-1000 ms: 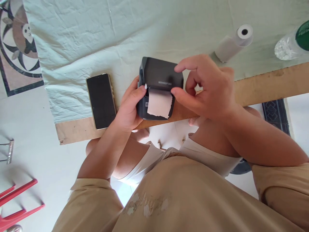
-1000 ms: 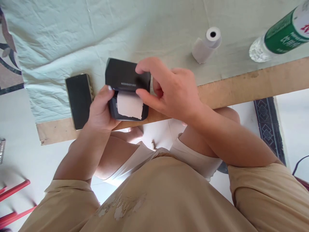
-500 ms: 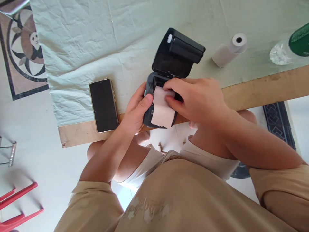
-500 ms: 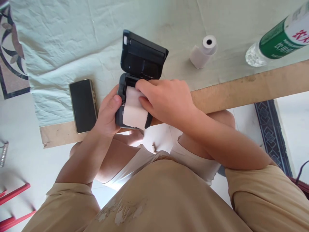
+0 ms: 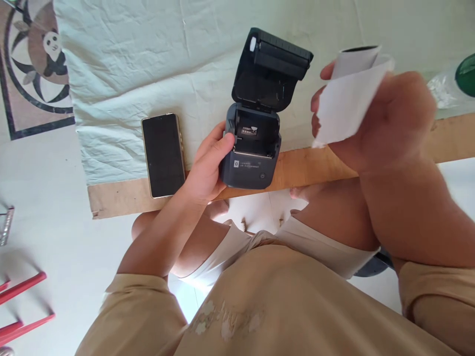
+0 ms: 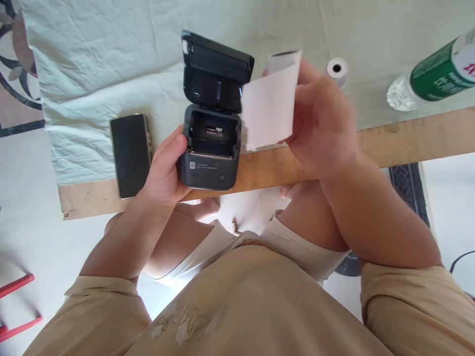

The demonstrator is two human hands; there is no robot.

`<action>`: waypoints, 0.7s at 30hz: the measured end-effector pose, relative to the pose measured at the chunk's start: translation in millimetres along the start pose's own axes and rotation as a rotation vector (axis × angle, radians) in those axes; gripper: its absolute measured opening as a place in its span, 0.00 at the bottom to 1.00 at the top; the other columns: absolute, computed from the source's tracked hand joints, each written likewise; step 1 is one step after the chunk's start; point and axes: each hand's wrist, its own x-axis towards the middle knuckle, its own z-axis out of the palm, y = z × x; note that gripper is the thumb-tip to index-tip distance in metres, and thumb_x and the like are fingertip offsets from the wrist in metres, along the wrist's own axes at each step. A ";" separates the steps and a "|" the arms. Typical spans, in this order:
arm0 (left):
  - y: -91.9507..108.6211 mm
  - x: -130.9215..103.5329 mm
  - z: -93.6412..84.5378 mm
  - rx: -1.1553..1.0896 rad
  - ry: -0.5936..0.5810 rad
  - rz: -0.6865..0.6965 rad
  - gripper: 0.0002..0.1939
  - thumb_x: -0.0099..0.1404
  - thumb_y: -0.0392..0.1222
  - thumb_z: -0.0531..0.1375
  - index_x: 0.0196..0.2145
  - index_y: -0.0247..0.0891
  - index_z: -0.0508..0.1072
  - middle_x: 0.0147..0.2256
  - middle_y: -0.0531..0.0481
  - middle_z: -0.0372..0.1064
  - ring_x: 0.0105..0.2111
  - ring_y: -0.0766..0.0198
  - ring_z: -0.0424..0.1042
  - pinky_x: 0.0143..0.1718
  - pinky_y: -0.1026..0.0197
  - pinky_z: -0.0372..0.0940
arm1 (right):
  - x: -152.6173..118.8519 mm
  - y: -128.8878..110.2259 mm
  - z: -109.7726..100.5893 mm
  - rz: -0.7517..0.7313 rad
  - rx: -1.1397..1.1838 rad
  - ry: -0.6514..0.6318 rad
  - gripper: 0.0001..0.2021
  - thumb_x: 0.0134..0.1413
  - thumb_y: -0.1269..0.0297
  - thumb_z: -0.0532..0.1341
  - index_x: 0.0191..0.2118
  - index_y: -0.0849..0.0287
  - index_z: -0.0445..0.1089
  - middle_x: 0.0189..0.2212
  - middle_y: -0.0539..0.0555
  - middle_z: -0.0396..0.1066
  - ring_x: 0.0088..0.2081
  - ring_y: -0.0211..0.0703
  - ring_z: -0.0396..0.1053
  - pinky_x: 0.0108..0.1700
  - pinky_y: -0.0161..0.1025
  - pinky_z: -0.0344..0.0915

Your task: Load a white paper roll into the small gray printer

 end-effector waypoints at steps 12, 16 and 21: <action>-1.8 0.8 1.6 0.030 0.023 0.023 0.10 0.76 0.43 0.62 0.44 0.35 0.82 0.36 0.52 0.80 0.33 0.69 0.81 0.33 0.70 0.74 | 3.2 31.6 -7.9 -0.240 -0.467 0.137 0.14 0.55 0.59 0.70 0.45 0.48 0.69 0.49 0.53 0.78 0.50 0.52 0.75 0.52 0.51 0.72; -2.2 2.1 2.5 0.079 0.047 0.038 0.11 0.76 0.45 0.62 0.46 0.36 0.82 0.37 0.51 0.81 0.36 0.66 0.82 0.33 0.69 0.73 | 12.0 35.5 -7.1 -0.163 -0.607 0.139 0.18 0.53 0.63 0.70 0.49 0.47 0.69 0.46 0.52 0.79 0.49 0.54 0.76 0.54 0.53 0.71; -4.5 2.4 1.2 0.078 0.054 0.055 0.13 0.72 0.52 0.67 0.42 0.38 0.82 0.35 0.53 0.80 0.33 0.68 0.82 0.31 0.70 0.73 | 0.0 25.4 -13.3 -0.282 -0.534 0.176 0.22 0.58 0.65 0.68 0.57 0.53 0.68 0.52 0.60 0.79 0.48 0.52 0.78 0.47 0.49 0.70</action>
